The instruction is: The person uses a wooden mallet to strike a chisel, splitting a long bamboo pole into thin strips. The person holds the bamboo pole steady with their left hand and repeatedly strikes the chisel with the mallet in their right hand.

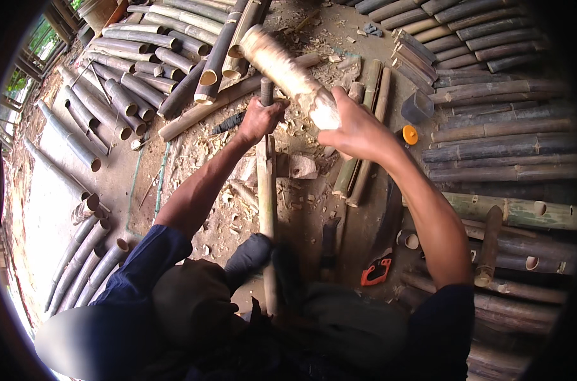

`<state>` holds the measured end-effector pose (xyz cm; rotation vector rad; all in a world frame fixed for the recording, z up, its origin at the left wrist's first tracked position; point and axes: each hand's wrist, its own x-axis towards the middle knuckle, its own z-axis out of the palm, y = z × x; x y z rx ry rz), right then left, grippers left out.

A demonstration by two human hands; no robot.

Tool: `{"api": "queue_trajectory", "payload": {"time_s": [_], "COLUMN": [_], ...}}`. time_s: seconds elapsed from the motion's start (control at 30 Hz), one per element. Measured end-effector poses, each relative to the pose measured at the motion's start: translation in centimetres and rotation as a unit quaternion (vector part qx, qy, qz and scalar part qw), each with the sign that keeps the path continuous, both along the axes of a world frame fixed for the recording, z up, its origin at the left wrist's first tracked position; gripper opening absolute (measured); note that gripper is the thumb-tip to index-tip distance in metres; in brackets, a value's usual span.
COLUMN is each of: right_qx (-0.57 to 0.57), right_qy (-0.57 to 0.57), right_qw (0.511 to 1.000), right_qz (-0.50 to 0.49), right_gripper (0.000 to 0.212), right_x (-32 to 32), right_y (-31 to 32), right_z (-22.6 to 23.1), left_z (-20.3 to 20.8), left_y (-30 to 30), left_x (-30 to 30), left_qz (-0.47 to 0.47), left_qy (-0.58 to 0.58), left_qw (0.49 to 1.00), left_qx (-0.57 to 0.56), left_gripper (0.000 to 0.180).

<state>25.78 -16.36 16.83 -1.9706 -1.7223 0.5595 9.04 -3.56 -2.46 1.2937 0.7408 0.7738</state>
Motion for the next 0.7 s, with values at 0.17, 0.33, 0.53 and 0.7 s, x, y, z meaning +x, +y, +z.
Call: {"api": "queue_trajectory", "payload": {"time_s": [0.17, 0.33, 0.53, 0.7], "right_qx": [-0.048, 0.074, 0.006, -0.048], "right_qy": [0.068, 0.299, 0.448, 0.511], "right_qw": [0.996, 0.947, 0.864, 0.81], "right_qz": [-0.016, -0.089, -0.229, -0.283], "right_gripper": [0.085, 0.085, 0.054, 0.051], "right_x": [2.1, 0.6, -1.0, -0.5], "right_y": [-2.8, -10.7, -13.7, -14.8], "right_z": [0.7, 0.4, -7.7, -10.9], "left_z": [-1.7, -1.9, -2.0, 0.4], "left_y": [0.9, 0.3, -1.1, -2.1], "left_x": [-2.4, -7.6, -6.0, -1.4], "left_qz": [-0.027, 0.103, 0.137, -0.014], "left_qy": [-0.105, -0.14, -0.12, 0.013], "left_qw": [0.989, 0.974, 0.98, 0.996], "left_qx": [-0.101, -0.146, -0.078, 0.085], "left_gripper": [0.017, 0.024, 0.022, 0.019]}}
